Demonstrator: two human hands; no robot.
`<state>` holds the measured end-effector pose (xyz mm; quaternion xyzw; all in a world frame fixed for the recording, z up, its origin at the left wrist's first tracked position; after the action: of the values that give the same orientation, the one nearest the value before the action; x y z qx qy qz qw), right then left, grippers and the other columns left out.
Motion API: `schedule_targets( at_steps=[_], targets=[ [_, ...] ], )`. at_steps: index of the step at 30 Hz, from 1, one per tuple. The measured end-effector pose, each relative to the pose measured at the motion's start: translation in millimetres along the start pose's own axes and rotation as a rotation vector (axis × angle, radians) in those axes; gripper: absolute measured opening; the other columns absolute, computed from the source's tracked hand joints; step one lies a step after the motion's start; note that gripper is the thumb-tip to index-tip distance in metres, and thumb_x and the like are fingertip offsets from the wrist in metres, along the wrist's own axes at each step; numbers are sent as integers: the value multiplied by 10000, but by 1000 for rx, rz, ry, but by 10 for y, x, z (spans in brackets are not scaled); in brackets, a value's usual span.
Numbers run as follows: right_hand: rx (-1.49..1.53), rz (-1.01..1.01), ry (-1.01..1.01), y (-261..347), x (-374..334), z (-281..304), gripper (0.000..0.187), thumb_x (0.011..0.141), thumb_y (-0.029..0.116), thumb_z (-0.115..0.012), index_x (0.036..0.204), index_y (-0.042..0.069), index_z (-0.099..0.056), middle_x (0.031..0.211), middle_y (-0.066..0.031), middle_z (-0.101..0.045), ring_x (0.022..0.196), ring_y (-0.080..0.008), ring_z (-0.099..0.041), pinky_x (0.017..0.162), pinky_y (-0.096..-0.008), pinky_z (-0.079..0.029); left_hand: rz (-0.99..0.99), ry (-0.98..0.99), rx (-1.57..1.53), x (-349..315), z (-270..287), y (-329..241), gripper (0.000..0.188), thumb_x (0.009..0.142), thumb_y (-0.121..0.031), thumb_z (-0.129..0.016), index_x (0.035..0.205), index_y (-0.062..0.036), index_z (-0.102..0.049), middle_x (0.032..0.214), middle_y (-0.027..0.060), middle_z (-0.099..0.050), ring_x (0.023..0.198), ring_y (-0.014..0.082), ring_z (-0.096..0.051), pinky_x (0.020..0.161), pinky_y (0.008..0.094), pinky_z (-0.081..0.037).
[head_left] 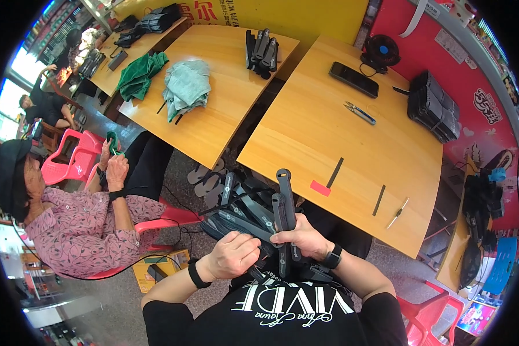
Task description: Assembling black plastic components for a product at a workshop table.
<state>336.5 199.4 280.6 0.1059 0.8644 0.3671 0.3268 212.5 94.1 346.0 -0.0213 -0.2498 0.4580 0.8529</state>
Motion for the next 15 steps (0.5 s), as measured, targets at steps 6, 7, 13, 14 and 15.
schedule_targets(
  at_steps=[6, 7, 13, 14, 15],
  targets=[
    [19, -28, 34, -29, -40, 21, 251, 710, 9, -751, 699, 84, -512, 671, 26, -503, 596, -72, -499, 555, -234, -405, 104, 26, -328, -68, 177, 122, 284, 634, -96, -758, 830, -46, -559, 817, 73, -583, 777, 271, -588, 741, 374, -441],
    [25, -46, 58, -33, -48, 17, 256, 709, 10, -751, 693, 84, -506, 666, 26, -499, 590, -74, -500, 553, -235, -407, 144, -22, -382, -98, 255, 158, 252, 676, -85, -754, 835, -45, -562, 809, 69, -583, 759, 267, -588, 726, 375, -450],
    [-93, 11, 31, 11, -86, 249, 248, 694, 27, -766, 726, 77, -526, 685, 33, -490, 595, -72, -489, 566, -239, -411, 682, -641, -868, -741, 955, 750, 226, 809, -121, -699, 875, -83, -487, 775, 51, -562, 744, 204, -563, 751, 396, -465],
    [-183, 24, 67, 47, -96, 186, 249, 689, 32, -772, 735, 74, -530, 694, 33, -490, 602, -71, -488, 570, -239, -410, 682, -751, -979, -825, 1042, 795, 241, 840, -175, -689, 882, -88, -468, 758, 45, -541, 748, 201, -551, 782, 404, -456],
    [-189, 11, 60, 39, -99, 170, 258, 686, 35, -777, 754, 71, -531, 706, 35, -486, 621, -70, -484, 581, -232, -404, 640, -831, -1081, -867, 1112, 812, 247, 871, -233, -665, 890, -89, -465, 754, 40, -521, 744, 203, -542, 808, 408, -445]
  ],
)
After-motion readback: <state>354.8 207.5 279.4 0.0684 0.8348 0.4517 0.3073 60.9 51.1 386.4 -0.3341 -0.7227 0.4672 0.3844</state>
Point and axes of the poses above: each hand's wrist, its own x-axis towards the middle knuckle, its own z-axis out of the back of the hand, y = z × x, the point moved 5 cm from there along x, towards the middle knuckle
